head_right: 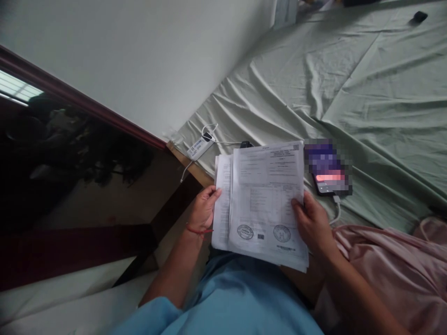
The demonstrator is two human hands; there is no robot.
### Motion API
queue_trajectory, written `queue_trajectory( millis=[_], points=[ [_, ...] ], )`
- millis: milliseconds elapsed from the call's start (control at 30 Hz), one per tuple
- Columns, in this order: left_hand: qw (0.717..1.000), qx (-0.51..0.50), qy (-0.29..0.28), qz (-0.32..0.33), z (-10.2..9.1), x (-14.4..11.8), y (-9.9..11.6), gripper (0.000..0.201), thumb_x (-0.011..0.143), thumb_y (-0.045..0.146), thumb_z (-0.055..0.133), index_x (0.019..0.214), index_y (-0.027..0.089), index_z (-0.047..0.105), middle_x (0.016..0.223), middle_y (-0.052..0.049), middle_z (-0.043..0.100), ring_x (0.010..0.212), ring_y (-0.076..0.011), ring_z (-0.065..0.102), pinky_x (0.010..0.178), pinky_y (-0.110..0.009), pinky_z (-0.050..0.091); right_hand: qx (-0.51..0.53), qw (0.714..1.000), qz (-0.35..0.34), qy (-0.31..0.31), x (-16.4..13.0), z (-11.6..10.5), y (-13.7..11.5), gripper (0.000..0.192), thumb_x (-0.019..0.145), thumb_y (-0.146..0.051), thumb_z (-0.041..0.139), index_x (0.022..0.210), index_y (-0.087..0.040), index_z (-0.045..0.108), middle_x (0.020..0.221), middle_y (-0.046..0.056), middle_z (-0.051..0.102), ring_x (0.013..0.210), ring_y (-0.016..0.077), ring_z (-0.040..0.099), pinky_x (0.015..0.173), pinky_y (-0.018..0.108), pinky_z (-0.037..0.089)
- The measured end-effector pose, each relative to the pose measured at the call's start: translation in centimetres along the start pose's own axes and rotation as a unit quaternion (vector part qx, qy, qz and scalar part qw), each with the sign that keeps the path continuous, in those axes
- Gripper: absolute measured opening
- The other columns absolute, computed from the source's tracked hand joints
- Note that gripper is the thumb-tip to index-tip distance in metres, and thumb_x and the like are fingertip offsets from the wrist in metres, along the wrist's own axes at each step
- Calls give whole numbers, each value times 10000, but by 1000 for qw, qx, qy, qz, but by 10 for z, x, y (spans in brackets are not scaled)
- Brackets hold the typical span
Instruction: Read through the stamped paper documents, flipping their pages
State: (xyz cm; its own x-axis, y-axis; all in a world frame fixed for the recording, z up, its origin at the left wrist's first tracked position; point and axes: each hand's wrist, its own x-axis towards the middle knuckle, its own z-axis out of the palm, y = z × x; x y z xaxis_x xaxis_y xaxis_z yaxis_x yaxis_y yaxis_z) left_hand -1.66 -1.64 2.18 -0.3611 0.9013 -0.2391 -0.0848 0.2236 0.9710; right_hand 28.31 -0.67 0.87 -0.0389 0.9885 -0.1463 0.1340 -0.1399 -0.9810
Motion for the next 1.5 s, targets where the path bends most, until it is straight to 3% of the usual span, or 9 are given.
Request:
queue_trajectory(
  millis=[167,400,600,767,900,1100,1333,1400,1500],
  points=[
    [1000,-2,-7,-13,5,-4,-8,357,715,473,834,766,162,667,713,18,601,696,-120,532,685,-228,445,102,990,80,-47,-1,3,-4,325,862,-450,647,1120,-253,665,1042,75,752,967,297,710,797,449,598],
    [1000,23,-11,4,8,-10,-9,361,781,497,791,798,160,662,758,13,607,722,-120,533,709,-225,450,71,994,62,-53,-2,4,2,315,890,-456,598,1132,-262,654,1026,77,752,942,308,707,729,442,597],
    [1000,1,5,2,8,-9,-10,312,677,383,892,836,171,728,820,9,709,737,-130,612,739,-262,502,-103,994,-31,-28,-6,5,2,221,943,-448,525,987,-260,634,861,58,697,756,262,660,668,414,547],
    [998,-63,3,-17,4,-12,1,336,612,339,928,865,187,768,865,-12,757,730,-157,660,735,-319,547,-165,975,-142,44,-4,2,4,222,926,-391,571,1068,-232,636,1162,129,636,1077,304,626,886,476,532],
    [998,-43,-23,31,4,-18,9,236,634,319,918,782,198,780,818,-6,747,762,-158,661,752,-304,544,-85,993,-70,38,-2,0,8,360,888,-437,661,1180,-231,616,1163,116,681,1039,287,665,890,475,551],
    [996,-70,-40,42,8,-17,4,276,619,287,924,852,202,804,956,-36,766,870,-192,686,853,-351,552,46,999,-14,-3,-3,-2,1,278,865,-489,690,993,-246,730,1019,73,771,966,293,723,846,446,581],
    [997,-37,47,42,-1,-8,-8,319,778,475,808,833,162,787,786,-24,733,714,-139,632,697,-263,491,-173,975,-121,70,-7,-3,2,232,906,-431,624,904,-241,757,810,51,743,732,238,682,672,357,525],
    [995,-62,70,30,-2,-5,-11,368,814,524,744,844,159,786,795,-38,730,740,-156,644,696,-268,490,-185,973,-104,94,-7,-4,3,271,917,-459,603,902,-229,745,773,49,734,686,225,661,625,339,498],
    [996,-55,63,28,-4,0,-12,292,752,384,791,942,163,772,896,-41,731,791,-153,645,706,-253,484,-184,972,-50,140,-5,-7,4,346,923,-514,578,946,-204,730,777,64,736,669,224,648,592,327,460]
  ],
)
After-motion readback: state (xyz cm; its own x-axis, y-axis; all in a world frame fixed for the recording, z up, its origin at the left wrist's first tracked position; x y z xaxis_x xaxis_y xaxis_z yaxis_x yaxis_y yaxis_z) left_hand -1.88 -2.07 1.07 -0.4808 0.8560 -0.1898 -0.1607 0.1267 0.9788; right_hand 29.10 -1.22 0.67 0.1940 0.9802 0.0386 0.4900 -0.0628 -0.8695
